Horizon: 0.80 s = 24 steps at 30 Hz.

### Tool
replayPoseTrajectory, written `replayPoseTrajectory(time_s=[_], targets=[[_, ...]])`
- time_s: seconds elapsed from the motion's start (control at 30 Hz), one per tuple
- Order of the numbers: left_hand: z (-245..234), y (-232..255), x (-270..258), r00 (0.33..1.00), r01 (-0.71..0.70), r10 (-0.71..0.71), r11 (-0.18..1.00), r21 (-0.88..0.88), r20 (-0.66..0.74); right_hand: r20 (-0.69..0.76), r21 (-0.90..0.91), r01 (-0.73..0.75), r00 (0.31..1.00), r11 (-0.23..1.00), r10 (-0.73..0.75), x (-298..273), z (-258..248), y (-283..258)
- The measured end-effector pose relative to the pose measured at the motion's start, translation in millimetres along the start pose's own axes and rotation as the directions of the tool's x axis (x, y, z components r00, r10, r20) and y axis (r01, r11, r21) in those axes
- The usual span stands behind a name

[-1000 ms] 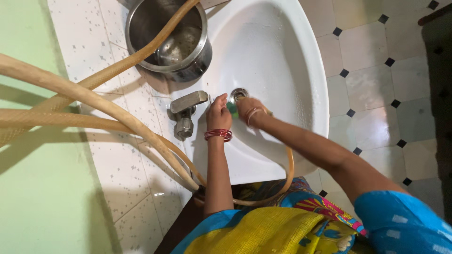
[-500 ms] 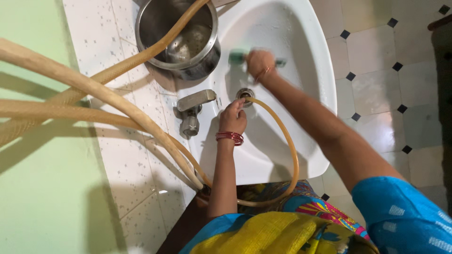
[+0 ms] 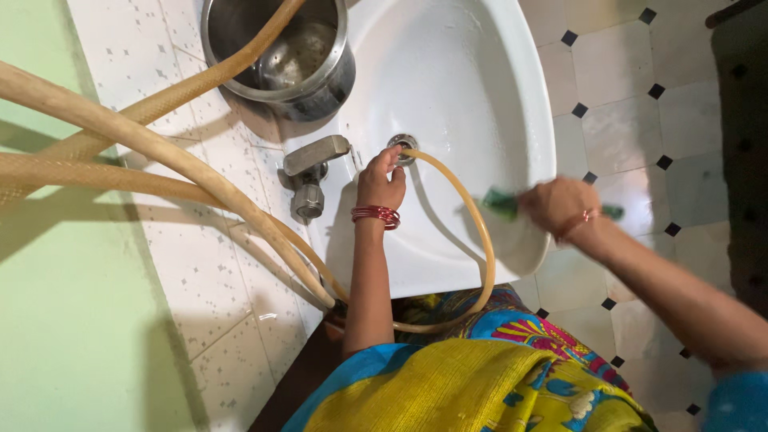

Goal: The person scrubs the interior of a white ceramic sink with a green scrubbing brush while water flows from a hose into the basin. They rinse the brush and the sink surface repeatedly, then briefly lift a metal pot from the sink before continuing to scrub and rinse.

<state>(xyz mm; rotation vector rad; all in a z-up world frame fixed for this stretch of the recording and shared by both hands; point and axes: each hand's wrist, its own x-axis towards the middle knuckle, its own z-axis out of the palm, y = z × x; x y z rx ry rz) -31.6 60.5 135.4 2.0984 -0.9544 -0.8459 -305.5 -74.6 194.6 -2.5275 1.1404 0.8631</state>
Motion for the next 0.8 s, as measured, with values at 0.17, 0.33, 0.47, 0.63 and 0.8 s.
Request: replayPoseTrajectory(time_s=[0.17,0.33,0.47,0.63,0.8], targets=[[25,4,-4,0.998,-0.064,0.064,0.997,-0.037,0.023,-0.250,0.153,-0.094,0.959,0.984,0.130,57,-12,28],[32,11,-13,0.995,-0.085,0.087,0.996,-0.027,0.049,-0.649,0.026,0.132,0.756,0.991,-0.084,113,-31,31],[7,6,-22,0.999,-0.037,0.036,0.999,-0.040,-0.009,-0.189,0.073,0.010,0.982,0.997,0.003,6,-13,0],[-27,19,-20,0.997,-0.006,0.001,0.998,-0.058,-0.083,-0.216,0.315,0.038,0.976,0.948,0.032,-72,-28,-12],[-39,23,-27,0.994,-0.010,0.001,0.996,-0.086,-0.113,-0.215,0.294,0.355,0.929,0.887,-0.301,-35,2,-93]])
